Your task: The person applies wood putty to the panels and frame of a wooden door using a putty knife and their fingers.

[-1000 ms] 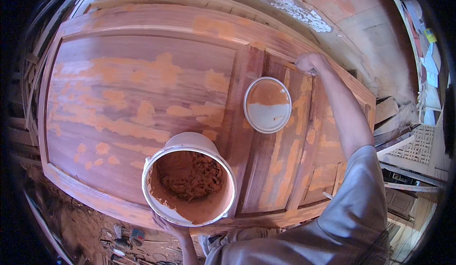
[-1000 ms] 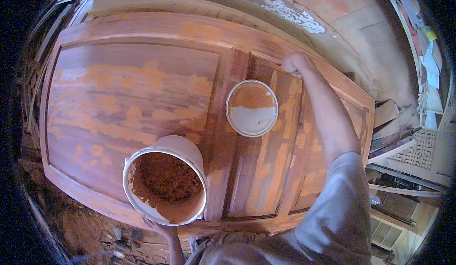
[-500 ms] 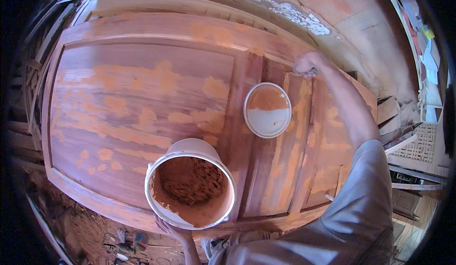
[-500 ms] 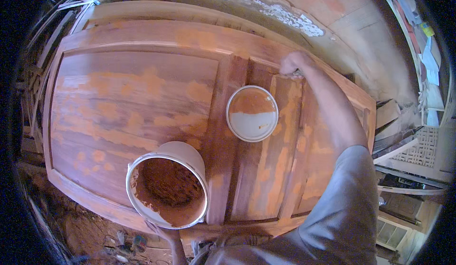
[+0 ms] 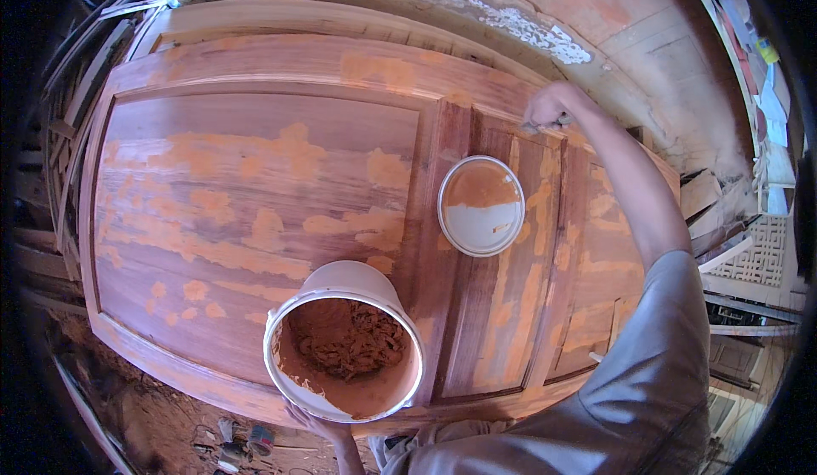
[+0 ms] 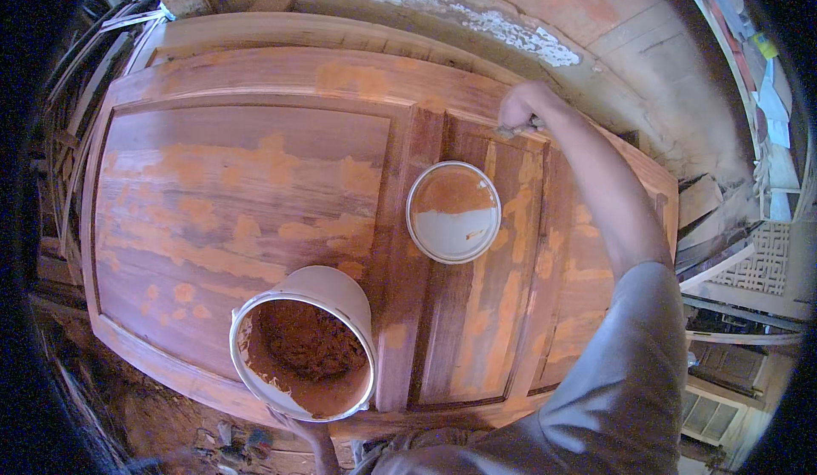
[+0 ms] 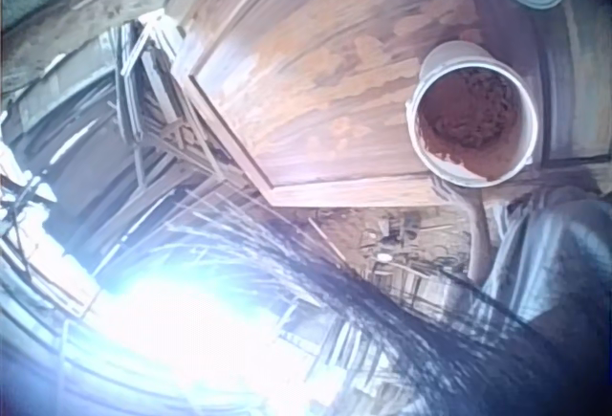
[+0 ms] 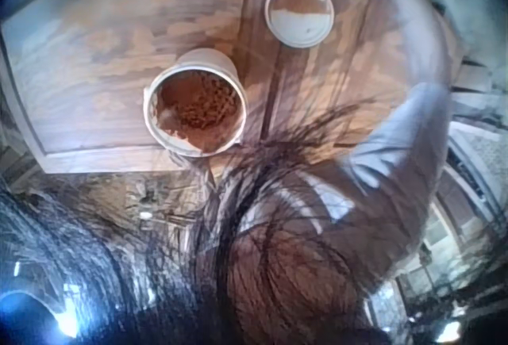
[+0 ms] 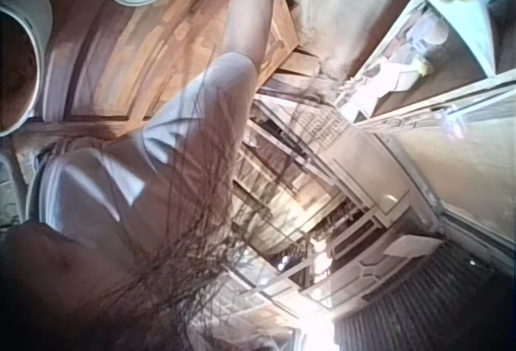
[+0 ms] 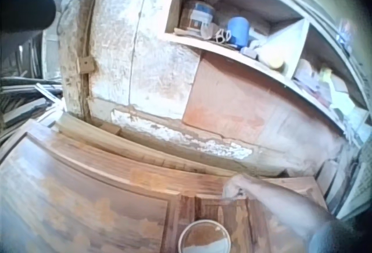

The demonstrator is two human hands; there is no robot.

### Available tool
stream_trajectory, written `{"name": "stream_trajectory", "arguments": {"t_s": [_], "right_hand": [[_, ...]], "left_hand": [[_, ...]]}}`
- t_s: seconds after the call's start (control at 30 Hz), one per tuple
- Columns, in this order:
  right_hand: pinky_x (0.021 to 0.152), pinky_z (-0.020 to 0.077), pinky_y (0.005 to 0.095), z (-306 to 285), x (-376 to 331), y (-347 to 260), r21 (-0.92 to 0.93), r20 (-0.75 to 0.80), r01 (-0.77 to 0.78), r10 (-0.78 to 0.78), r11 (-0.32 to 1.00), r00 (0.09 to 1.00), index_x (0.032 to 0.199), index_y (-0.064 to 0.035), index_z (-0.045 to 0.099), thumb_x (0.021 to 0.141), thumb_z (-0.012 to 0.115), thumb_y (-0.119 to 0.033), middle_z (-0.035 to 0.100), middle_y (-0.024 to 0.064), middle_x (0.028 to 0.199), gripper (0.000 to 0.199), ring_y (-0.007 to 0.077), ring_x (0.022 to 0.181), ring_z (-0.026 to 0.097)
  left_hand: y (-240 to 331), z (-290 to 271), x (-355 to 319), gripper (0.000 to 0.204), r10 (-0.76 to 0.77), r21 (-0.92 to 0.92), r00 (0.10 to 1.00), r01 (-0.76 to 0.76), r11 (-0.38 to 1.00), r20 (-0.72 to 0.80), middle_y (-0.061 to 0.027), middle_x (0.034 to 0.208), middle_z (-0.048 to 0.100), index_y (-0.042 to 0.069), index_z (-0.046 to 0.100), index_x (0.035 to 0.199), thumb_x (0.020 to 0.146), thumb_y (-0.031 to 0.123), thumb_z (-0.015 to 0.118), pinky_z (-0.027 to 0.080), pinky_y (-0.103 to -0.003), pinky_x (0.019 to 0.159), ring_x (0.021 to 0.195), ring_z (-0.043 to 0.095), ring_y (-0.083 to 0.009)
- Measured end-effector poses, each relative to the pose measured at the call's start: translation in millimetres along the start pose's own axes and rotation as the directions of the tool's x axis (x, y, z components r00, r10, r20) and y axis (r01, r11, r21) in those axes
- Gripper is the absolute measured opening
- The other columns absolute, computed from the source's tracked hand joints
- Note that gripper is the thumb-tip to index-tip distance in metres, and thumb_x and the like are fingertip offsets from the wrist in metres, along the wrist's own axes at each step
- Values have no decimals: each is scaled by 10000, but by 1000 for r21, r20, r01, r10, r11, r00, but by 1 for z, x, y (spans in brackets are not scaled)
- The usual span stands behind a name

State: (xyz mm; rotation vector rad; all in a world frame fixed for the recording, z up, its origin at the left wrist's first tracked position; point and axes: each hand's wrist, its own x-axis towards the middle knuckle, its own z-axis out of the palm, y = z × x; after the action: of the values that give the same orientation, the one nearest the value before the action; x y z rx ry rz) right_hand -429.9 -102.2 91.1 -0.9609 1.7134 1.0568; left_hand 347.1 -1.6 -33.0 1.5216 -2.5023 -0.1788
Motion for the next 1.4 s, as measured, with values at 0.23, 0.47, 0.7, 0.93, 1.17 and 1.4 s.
{"name": "stream_trajectory", "arguments": {"t_s": [0.23,0.47,0.7,0.93,1.17,1.4], "right_hand": [[696,522,422,35,24,-6,54,-373,-137,147,989,916,968,-47,721,760,532,-83,705,174,955,284,303,834,680],[705,557,432,18,0,-58,54,-419,-237,237,970,876,877,8,730,703,564,-18,701,204,966,242,330,930,693],[683,558,451,17,8,-54,-29,-341,-215,192,976,920,875,3,732,699,561,-10,703,205,959,246,325,918,696],[683,548,446,27,14,-48,-102,-364,-139,93,985,927,878,-10,728,695,527,-6,694,218,976,272,335,910,687],[686,531,435,26,2,-34,-56,-309,-37,17,998,951,1057,-28,685,797,518,-78,671,218,1078,313,326,897,680],[813,498,398,66,-15,-25,492,-547,100,218,865,808,1171,-42,645,877,455,-67,671,215,1055,352,287,940,662]], "left_hand": [[1,-2,4,852,10,-10,1000,-10,1000,-4,-239,1453,366,131,165,1502,857,493,587,244,-635,1102,1342,370,-449],[4,-5,6,841,-64,-14,998,64,998,6,-239,1407,410,20,282,1436,825,487,625,243,-616,1110,1345,371,-420],[7,-6,8,792,-62,-15,998,62,998,-12,-219,1380,445,5,348,1391,814,461,642,240,-600,1114,1344,373,-414],[7,-8,9,724,-89,4,996,89,996,23,-213,1368,466,1,393,1361,837,443,625,244,-592,1116,1340,379,-415],[15,-13,20,659,-107,-37,994,106,994,-16,-193,1355,490,5,461,1313,826,409,644,242,-583,1123,1336,390,-402],[15,-12,20,630,-135,-51,991,135,989,2,-172,1355,499,23,487,1289,804,376,680,230,-570,1134,1343,387,-393]]}}
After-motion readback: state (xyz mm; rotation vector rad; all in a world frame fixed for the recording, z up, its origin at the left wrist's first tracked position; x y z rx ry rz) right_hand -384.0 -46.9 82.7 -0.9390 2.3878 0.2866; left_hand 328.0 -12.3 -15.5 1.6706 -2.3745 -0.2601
